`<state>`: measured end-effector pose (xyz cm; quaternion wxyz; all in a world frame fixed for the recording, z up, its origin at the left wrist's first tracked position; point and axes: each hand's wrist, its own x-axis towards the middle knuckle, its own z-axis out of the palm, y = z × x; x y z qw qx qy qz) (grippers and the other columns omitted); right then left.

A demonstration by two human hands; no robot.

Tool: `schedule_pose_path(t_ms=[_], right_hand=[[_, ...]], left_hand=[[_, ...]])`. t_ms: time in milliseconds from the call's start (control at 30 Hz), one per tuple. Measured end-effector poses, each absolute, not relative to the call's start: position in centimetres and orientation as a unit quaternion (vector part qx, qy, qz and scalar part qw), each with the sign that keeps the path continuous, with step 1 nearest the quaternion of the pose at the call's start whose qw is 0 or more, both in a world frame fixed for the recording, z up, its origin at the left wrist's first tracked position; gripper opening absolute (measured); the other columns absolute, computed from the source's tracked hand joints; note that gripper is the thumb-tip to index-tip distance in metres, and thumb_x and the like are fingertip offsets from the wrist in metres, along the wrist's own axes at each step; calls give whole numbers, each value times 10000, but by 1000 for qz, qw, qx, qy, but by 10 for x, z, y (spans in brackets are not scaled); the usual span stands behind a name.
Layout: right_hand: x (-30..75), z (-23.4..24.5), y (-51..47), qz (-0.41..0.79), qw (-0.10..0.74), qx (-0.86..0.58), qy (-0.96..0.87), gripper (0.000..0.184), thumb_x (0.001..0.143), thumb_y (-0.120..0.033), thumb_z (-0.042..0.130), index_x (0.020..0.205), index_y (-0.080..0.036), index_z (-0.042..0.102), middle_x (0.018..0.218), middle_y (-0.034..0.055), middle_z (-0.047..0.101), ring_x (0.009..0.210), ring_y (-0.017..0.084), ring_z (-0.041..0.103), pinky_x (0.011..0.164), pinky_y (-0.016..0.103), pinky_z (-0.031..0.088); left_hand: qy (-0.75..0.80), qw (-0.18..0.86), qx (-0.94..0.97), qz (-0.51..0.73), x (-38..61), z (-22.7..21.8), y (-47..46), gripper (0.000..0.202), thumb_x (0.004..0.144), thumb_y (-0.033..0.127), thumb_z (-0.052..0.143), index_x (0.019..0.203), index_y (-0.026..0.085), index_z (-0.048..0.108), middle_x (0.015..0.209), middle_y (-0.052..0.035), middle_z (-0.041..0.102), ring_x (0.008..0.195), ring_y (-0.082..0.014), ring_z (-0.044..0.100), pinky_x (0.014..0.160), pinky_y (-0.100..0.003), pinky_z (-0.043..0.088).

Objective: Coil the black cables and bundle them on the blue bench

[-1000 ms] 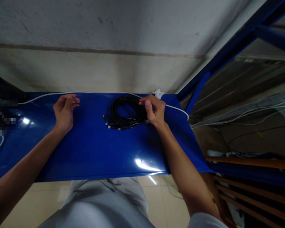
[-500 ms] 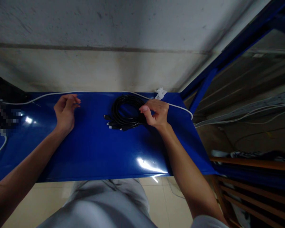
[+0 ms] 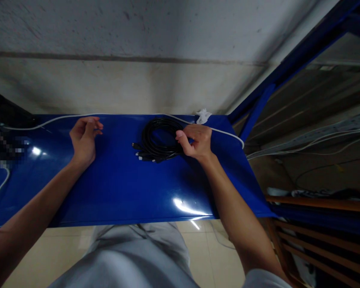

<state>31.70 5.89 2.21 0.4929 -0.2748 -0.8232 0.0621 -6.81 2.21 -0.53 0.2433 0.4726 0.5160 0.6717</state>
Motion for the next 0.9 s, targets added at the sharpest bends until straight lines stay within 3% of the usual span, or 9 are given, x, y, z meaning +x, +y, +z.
schedule_pose_path(t_ms=[300,467,533,633,733,800,900], right_hand=[[314,30,55,38,453,-259,-852,506,1114,-394,589,647,-228,693,583,23,691,539,166,656,574,330,482],[306,38,49,59,362,-298,-881,489,1088,-443,666,657,-215,708,623,23,705,563,163,655,602,326,478],[302,45,44,73,321,-316,-890,411,1077,-473,690,770,-214,778,756,46,785,681,195,734,681,337,542],[302,57,29,92,271,-335,-898,337,1045,-527,734,1079,-206,833,1078,110,851,994,283,811,916,419,628],[307,59,7,78,232,-353,-903,527,1009,-561,777,1394,-204,747,1353,165,786,1254,356,755,1102,540,598],[312,54,-7,60,200,-346,-915,615,1009,-551,783,1502,-201,677,1442,182,743,1326,375,717,1142,588,574],[319,41,-19,37,177,-335,-925,533,1075,-424,714,1550,-197,635,1496,191,716,1365,363,696,1171,603,560]], left_hand=[[514,233,491,664,-69,-8,24,283,1067,500,704,992,232,755,901,-45,733,796,-157,683,680,-268,533],[521,234,488,660,-70,-10,26,315,1066,528,695,1012,223,751,892,-43,736,792,-151,685,685,-259,525],[526,234,483,660,-70,-11,27,328,1060,544,693,1024,222,749,894,-44,738,798,-153,688,687,-259,523],[522,239,478,665,-71,-13,29,336,1061,550,689,1034,220,748,891,-44,740,794,-154,688,689,-261,520],[509,246,480,671,-70,-15,30,337,1070,543,685,1031,215,749,877,-45,743,772,-152,681,687,-265,517],[503,251,485,670,-69,-16,30,339,1078,540,678,1031,212,750,869,-45,747,769,-155,680,681,-267,513],[497,254,491,669,-67,-14,29,339,1084,532,673,1029,209,760,860,-46,751,763,-156,677,670,-268,503]])
